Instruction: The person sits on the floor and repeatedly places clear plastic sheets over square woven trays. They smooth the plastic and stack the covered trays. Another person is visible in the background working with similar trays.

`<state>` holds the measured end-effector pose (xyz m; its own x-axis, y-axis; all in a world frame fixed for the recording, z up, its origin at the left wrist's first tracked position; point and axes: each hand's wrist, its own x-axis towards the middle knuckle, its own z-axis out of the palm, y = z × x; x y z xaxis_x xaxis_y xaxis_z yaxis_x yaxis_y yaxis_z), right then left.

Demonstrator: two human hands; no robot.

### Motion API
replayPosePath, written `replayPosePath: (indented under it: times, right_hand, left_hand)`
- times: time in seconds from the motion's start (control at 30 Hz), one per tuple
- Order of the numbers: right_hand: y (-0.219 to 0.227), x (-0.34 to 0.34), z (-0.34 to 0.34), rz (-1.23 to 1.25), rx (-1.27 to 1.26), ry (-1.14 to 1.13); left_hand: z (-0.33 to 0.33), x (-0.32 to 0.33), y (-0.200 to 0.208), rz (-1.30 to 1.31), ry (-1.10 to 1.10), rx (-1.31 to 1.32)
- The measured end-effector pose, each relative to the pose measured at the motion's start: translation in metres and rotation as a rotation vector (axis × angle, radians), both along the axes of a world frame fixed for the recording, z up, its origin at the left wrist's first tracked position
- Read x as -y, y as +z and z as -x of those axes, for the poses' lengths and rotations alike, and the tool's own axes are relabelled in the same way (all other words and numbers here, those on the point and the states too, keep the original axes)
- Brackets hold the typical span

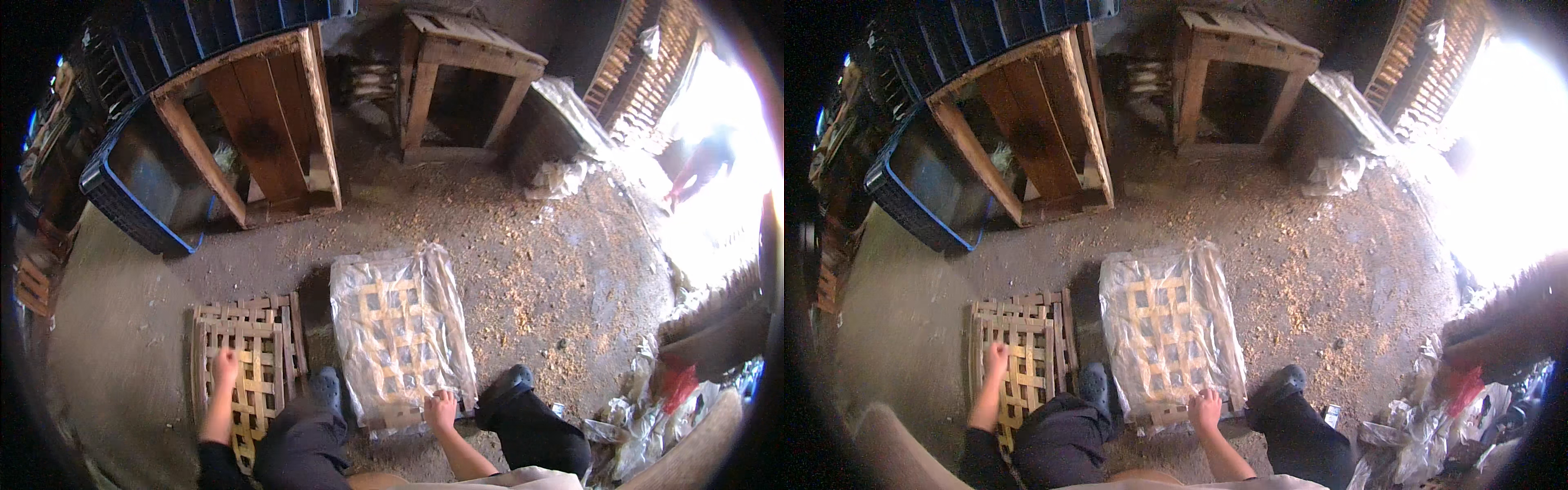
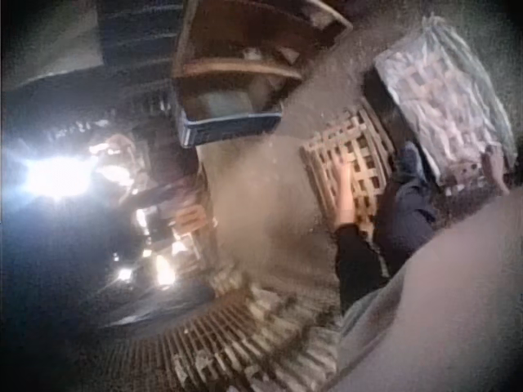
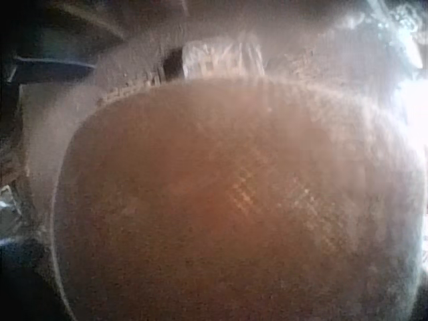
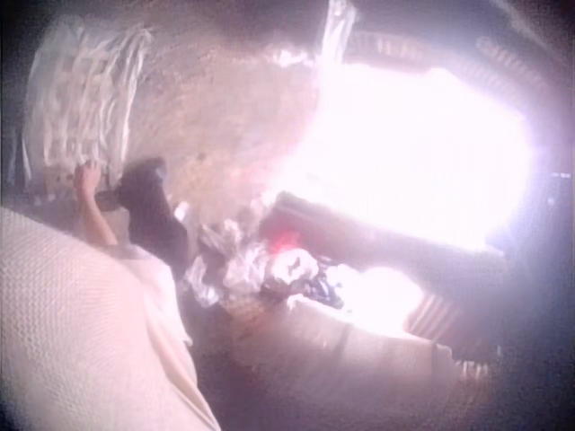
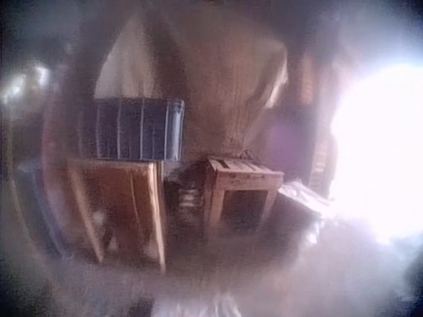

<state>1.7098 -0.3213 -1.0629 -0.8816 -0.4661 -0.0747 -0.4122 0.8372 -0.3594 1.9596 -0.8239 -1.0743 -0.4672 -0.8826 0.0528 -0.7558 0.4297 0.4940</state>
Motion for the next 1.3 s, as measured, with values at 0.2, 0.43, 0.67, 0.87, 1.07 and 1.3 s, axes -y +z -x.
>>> replayPosePath:
  times: [0.2,0.43,0.67,0.87,1.07,1.3]
  right_hand:
    - [0.028,-0.064,-0.016,-0.22,0.288,-0.052]
    - [0.08,-0.125,-0.041,-0.113,0.259,0.01]
    - [0.079,-0.158,-0.062,0.236,0.368,-0.179]
    - [0.141,-0.133,-0.069,0.048,0.194,0.044]
    - [0.172,-0.117,-0.061,0.117,0.234,-0.035]
    - [0.164,-0.12,-0.07,0.087,0.268,-0.028]
  left_hand:
    - [-0.102,-0.133,-0.078,-0.724,0.667,0.512]
    - [-0.119,-0.196,-0.108,-0.906,0.692,0.211]
    - [-0.151,-0.202,-0.091,-0.889,0.663,0.104]
    - [-0.17,-0.189,-0.073,-1.348,1.352,-0.417]
    - [-0.198,-0.206,-0.077,-1.276,1.321,-0.588]
    - [-0.233,-0.213,-0.078,-1.281,1.127,-0.745]
